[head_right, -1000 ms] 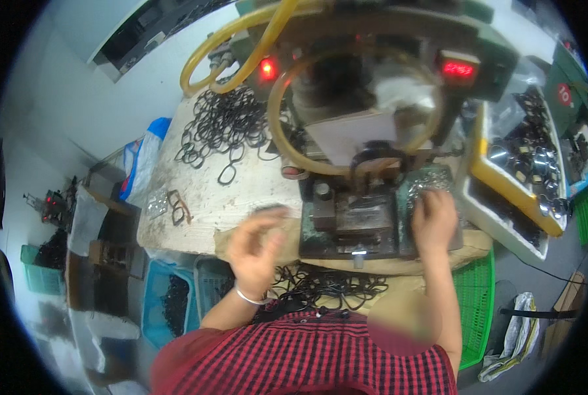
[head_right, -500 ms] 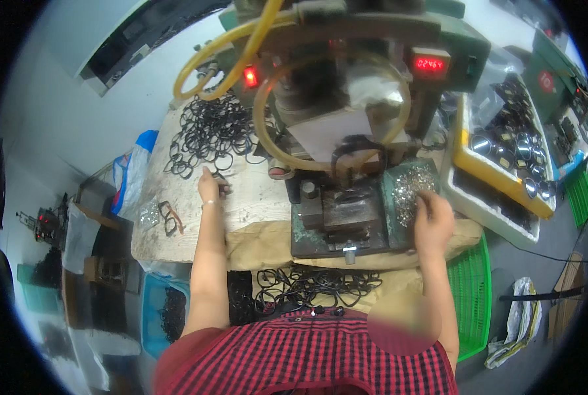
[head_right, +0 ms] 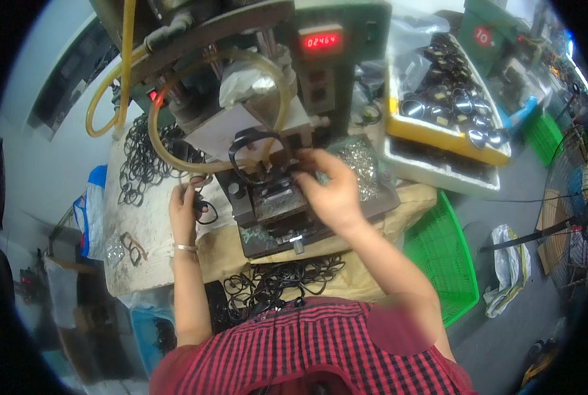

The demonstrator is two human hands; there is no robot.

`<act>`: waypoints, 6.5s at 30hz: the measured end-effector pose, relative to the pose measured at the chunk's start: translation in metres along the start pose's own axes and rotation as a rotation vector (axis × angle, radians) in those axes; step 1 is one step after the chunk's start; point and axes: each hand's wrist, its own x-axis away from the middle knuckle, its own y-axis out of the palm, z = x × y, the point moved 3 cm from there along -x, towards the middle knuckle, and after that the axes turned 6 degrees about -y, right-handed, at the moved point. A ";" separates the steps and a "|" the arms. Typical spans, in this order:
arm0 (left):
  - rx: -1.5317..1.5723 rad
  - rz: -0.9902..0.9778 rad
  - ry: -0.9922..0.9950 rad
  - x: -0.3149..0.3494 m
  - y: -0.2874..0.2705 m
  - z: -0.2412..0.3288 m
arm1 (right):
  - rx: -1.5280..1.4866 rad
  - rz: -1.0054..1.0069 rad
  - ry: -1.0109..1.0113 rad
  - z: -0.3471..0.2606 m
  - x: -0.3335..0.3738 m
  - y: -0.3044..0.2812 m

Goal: The person repeatedly picks up black spectacle frames and small metal screws, places them into a press machine, and removes the assembled units. The person handles frames and screws one at a time throughout the clip.

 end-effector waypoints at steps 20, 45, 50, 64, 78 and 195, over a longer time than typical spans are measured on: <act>0.257 -0.096 0.627 0.141 0.031 0.136 | -0.416 -0.140 0.249 -0.030 0.018 0.008; 0.089 -0.169 0.700 0.131 0.082 0.126 | 1.091 -0.247 -0.388 0.077 -0.005 -0.032; -0.242 0.416 0.734 0.067 -0.001 0.074 | 0.850 -0.042 -0.203 0.078 -0.004 -0.038; -1.353 0.220 -0.057 -0.263 -0.006 0.011 | 0.622 0.188 0.052 0.100 0.019 -0.062; -1.179 0.032 0.708 -0.050 -0.057 -0.002 | 0.325 -0.058 -0.026 -0.017 0.020 -0.031; 0.115 -0.368 0.457 0.111 0.105 0.151 | 0.899 0.020 -0.268 0.076 0.004 -0.040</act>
